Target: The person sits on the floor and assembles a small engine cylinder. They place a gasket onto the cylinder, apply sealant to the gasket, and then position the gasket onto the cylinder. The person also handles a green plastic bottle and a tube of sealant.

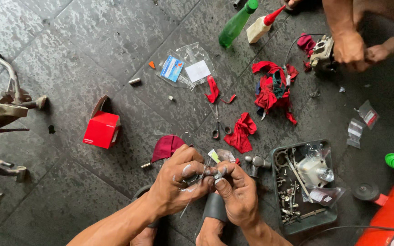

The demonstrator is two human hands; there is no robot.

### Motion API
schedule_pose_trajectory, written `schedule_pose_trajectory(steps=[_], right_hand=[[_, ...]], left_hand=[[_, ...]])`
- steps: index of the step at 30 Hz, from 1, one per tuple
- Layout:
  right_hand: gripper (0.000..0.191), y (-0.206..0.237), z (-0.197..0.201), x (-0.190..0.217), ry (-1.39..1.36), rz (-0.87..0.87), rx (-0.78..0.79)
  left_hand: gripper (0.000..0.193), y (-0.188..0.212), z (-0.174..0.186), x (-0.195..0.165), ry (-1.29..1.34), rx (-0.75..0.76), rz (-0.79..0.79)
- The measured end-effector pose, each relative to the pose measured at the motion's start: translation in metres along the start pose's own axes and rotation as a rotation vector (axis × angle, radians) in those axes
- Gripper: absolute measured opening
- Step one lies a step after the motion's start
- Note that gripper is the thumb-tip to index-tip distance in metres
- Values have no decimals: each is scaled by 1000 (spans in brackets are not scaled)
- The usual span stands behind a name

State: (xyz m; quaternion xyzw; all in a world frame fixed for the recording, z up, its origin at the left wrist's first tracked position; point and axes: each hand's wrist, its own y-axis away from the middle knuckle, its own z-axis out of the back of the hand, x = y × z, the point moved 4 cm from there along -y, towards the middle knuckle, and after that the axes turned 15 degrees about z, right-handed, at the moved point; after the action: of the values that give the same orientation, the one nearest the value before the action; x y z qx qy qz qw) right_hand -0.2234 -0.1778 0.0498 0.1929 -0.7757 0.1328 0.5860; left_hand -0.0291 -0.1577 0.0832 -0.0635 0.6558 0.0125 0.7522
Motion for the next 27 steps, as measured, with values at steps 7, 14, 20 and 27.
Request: schedule_pose_trajectory(steps=[7, 14, 20, 27], right_hand=[[20, 0, 6, -9, -8, -9, -62], [23, -1, 18, -26, 41, -116, -152], [21, 1, 24, -19, 84, -119, -174], [20, 1, 22, -12, 56, -58, -151]], left_hand=[[18, 6, -6, 9, 40, 16, 82], [15, 7, -8, 29, 131, -38, 227], [19, 7, -13, 34, 81, 1, 222], [27, 8, -10, 26, 35, -27, 132]])
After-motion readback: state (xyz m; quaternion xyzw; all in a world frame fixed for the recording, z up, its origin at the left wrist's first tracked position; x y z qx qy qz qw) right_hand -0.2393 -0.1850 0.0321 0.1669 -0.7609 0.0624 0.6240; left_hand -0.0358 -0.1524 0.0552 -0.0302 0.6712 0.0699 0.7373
